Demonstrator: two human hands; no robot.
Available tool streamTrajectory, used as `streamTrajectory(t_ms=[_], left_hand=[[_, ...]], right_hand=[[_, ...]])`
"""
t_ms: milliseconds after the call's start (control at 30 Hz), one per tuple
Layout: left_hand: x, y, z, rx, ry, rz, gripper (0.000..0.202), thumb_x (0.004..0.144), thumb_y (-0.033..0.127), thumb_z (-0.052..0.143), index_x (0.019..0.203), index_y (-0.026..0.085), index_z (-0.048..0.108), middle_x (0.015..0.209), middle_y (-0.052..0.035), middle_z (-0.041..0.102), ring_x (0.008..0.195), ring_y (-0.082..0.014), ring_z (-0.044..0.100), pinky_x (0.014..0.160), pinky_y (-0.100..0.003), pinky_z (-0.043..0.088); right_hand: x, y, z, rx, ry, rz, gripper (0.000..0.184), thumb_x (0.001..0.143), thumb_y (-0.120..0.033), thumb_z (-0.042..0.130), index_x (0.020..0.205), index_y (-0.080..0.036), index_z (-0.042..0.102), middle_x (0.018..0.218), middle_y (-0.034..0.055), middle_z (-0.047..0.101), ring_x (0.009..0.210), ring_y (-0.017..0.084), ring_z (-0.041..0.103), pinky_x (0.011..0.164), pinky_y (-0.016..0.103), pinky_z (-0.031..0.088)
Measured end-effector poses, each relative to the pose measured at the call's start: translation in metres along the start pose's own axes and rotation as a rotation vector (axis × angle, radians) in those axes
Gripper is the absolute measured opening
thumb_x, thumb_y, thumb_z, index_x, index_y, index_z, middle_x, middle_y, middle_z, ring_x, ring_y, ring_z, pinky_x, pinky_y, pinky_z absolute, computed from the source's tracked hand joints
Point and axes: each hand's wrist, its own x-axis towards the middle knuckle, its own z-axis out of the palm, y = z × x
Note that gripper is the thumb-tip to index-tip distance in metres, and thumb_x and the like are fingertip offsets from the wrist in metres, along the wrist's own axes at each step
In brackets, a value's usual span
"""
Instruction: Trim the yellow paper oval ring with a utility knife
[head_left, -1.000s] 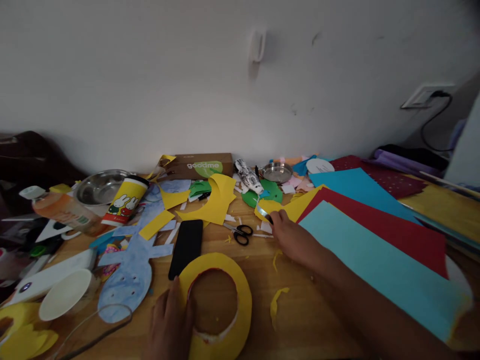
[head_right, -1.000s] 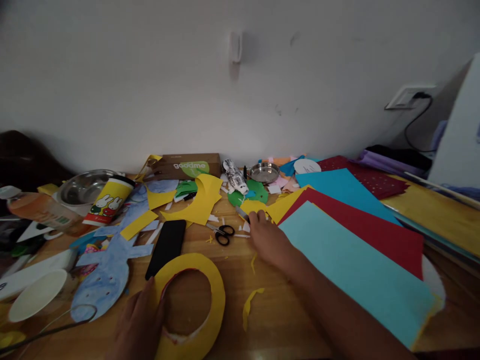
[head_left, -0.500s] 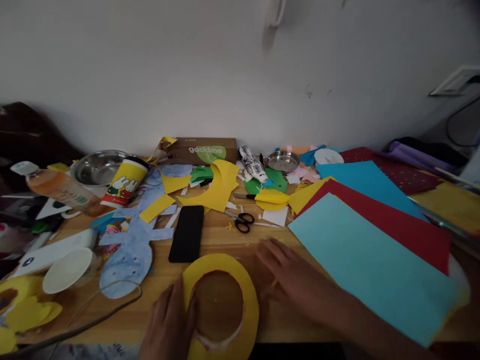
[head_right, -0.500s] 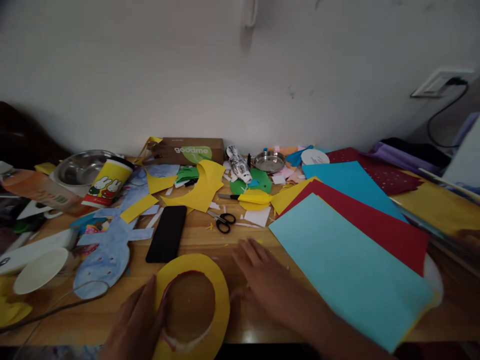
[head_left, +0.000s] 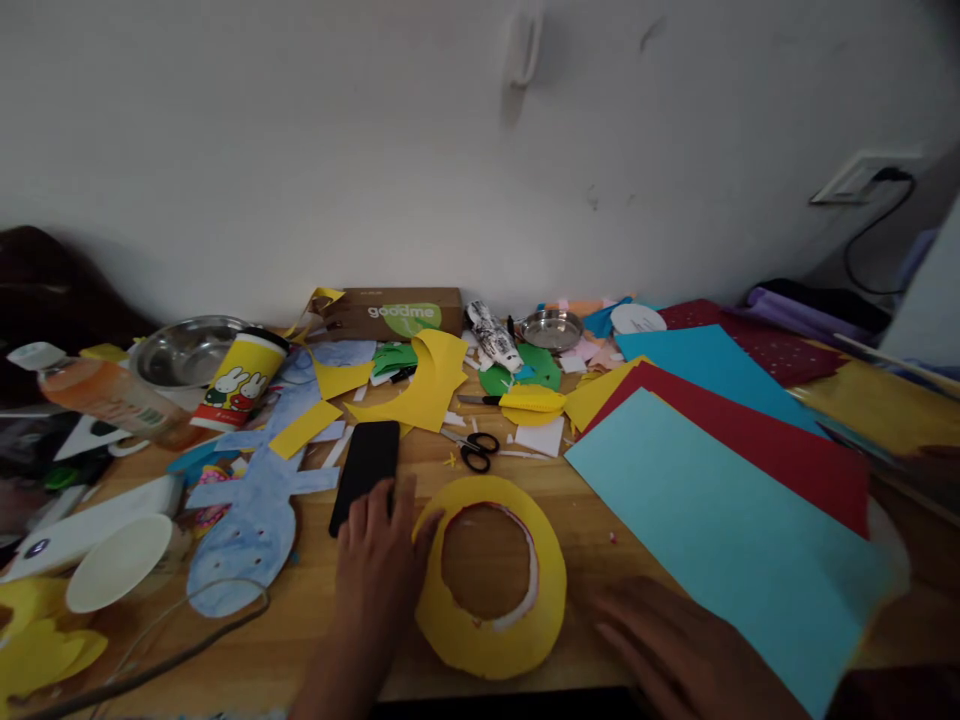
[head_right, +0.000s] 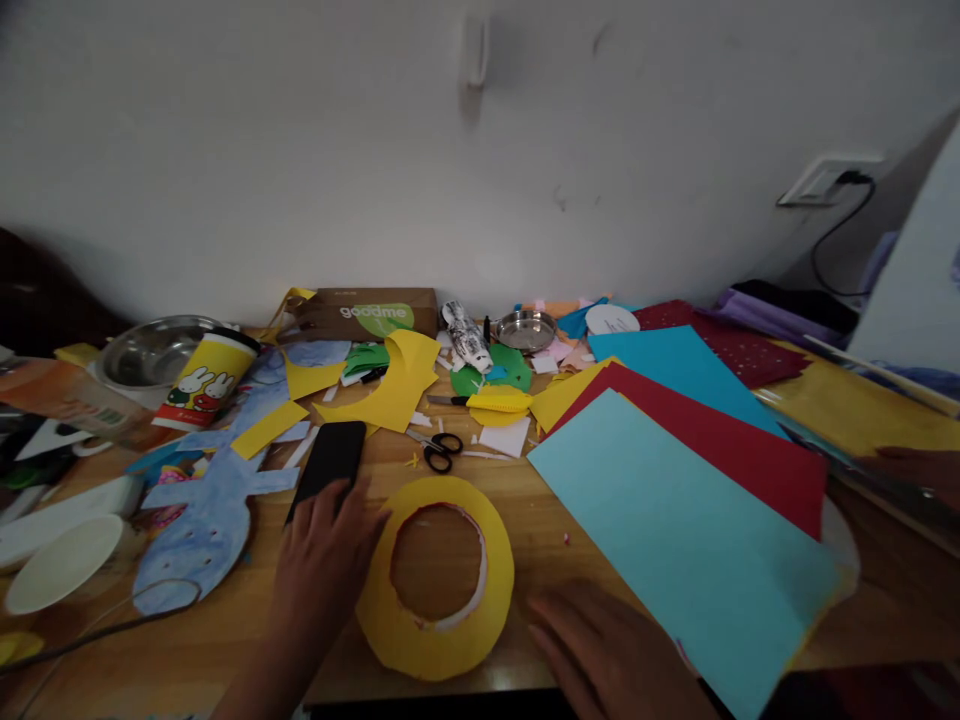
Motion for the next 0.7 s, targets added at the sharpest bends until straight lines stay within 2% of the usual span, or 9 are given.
streamTrajectory(t_ms=[100, 167, 267, 333, 433, 567, 700], left_hand=[[0.035, -0.005, 0.001, 0.104, -0.051, -0.239, 0.061, 0.098, 0.048, 0.046, 0.15, 0.016, 0.046, 0.148, -0.0239, 0.044, 0.131, -0.0397, 0.045, 0.101, -0.051, 0.041], [0.055, -0.007, 0.006, 0.119, -0.084, -0.295, 0.068, 0.095, 0.048, 0.051, 0.153, 0.014, 0.04, 0.136, -0.0269, 0.051, 0.121, -0.0423, 0.05, 0.093, -0.051, 0.044], [0.071, -0.012, 0.014, 0.122, -0.095, -0.349, 0.066, 0.093, 0.042, 0.052, 0.155, 0.024, 0.037, 0.129, -0.0234, 0.054, 0.117, -0.0417, 0.052, 0.09, -0.05, 0.042], [0.073, -0.014, 0.017, 0.119, -0.102, -0.382, 0.066, 0.092, 0.041, 0.052, 0.155, 0.028, 0.038, 0.134, -0.0227, 0.051, 0.119, -0.0413, 0.05, 0.092, -0.05, 0.039], [0.073, -0.017, 0.02, 0.119, -0.115, -0.427, 0.068, 0.091, 0.046, 0.052, 0.154, 0.024, 0.04, 0.136, -0.0253, 0.049, 0.119, -0.0418, 0.051, 0.093, -0.05, 0.036], [0.076, -0.017, 0.024, 0.135, -0.118, -0.45, 0.07, 0.09, 0.049, 0.052, 0.153, 0.022, 0.039, 0.131, -0.0261, 0.052, 0.117, -0.0422, 0.052, 0.093, -0.05, 0.035], [0.078, -0.014, 0.022, 0.144, -0.131, -0.423, 0.069, 0.09, 0.047, 0.054, 0.154, 0.026, 0.039, 0.125, -0.0234, 0.054, 0.114, -0.0417, 0.053, 0.094, -0.05, 0.034]], right_hand=[[0.01, -0.009, 0.028, -0.044, 0.085, -0.08, 0.035, 0.096, -0.025, 0.055, 0.129, -0.018, 0.062, 0.128, 0.0125, 0.07, 0.115, 0.023, 0.069, 0.092, 0.032, 0.061], [0.012, -0.016, 0.049, -0.095, 0.102, -0.085, 0.044, 0.092, -0.025, 0.057, 0.136, -0.014, 0.057, 0.14, 0.0167, 0.062, 0.126, 0.03, 0.062, 0.094, 0.041, 0.061], [0.012, -0.022, 0.072, -0.128, 0.096, -0.095, 0.049, 0.09, -0.027, 0.06, 0.137, -0.013, 0.056, 0.144, 0.0176, 0.058, 0.133, 0.034, 0.056, 0.094, 0.048, 0.061], [0.011, -0.023, 0.08, -0.112, 0.12, -0.104, 0.047, 0.09, -0.026, 0.06, 0.135, -0.014, 0.057, 0.143, 0.017, 0.059, 0.135, 0.034, 0.054, 0.094, 0.048, 0.061], [0.01, -0.022, 0.084, -0.08, 0.159, -0.091, 0.044, 0.09, -0.022, 0.058, 0.133, -0.014, 0.058, 0.143, 0.0169, 0.059, 0.137, 0.033, 0.051, 0.094, 0.049, 0.06], [0.011, -0.024, 0.088, -0.066, 0.17, -0.113, 0.041, 0.09, -0.024, 0.059, 0.13, -0.015, 0.061, 0.142, 0.0163, 0.06, 0.139, 0.033, 0.049, 0.096, 0.05, 0.059], [0.013, -0.025, 0.093, -0.079, 0.172, -0.139, 0.041, 0.09, -0.024, 0.059, 0.13, -0.016, 0.061, 0.142, 0.0152, 0.06, 0.139, 0.033, 0.048, 0.096, 0.048, 0.058]])
